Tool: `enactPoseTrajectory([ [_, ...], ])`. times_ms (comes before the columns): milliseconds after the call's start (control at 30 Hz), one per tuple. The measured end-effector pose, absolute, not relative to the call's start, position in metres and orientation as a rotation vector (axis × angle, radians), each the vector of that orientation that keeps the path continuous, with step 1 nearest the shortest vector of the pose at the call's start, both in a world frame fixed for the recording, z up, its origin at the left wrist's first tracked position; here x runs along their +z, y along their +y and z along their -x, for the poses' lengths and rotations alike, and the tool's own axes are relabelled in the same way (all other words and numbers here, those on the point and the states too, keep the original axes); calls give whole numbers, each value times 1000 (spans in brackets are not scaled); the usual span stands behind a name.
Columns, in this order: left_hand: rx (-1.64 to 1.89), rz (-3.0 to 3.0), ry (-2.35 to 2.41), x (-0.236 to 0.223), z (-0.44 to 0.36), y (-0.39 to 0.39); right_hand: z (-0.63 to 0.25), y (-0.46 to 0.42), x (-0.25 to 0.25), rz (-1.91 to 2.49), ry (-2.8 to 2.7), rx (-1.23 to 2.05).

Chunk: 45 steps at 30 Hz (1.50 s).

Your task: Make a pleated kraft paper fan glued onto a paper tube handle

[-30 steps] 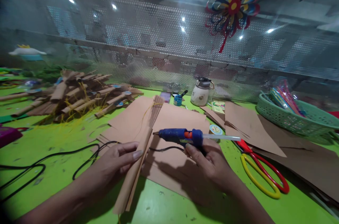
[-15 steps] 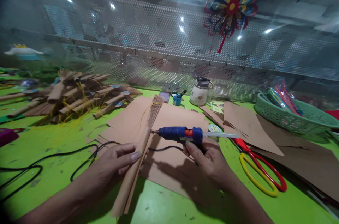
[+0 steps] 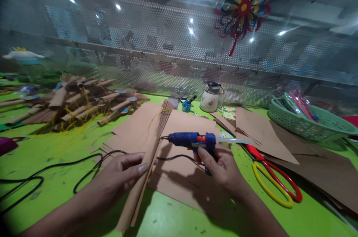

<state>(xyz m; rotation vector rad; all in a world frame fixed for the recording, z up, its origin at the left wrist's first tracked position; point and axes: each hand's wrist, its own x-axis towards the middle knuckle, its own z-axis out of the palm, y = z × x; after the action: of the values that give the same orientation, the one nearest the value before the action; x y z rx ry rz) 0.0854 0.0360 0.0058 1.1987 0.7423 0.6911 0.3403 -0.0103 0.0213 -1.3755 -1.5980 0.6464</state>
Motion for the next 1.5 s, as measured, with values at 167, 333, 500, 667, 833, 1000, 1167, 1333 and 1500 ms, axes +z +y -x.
enactPoseTrajectory([
  [167,709,-1207,762,5,-86,35,-338,-12,22,1368,-1615,662],
  [333,680,-1176,735,9,-86,35,-341,-15,22,1378,-1624,724],
  [500,680,-1190,721,9,-86,36,-341,-15,22,1383,-1612,757],
  [667,672,-1157,727,6,-84,36,-335,-11,22,1373,-1569,697],
  [833,674,-1169,735,5,-83,37,-341,-12,23,1368,-1633,756],
  [1000,669,-1191,753,6,-83,37,-346,-14,23,1360,-1601,832],
  [1167,667,-1173,747,7,-82,36,-339,-12,21,1386,-1459,790],
  [1333,686,-1147,713,8,-82,36,-337,-13,23,1412,-1441,779],
  [1500,678,-1110,725,9,-83,35,-340,-14,19,1374,-1461,834],
])
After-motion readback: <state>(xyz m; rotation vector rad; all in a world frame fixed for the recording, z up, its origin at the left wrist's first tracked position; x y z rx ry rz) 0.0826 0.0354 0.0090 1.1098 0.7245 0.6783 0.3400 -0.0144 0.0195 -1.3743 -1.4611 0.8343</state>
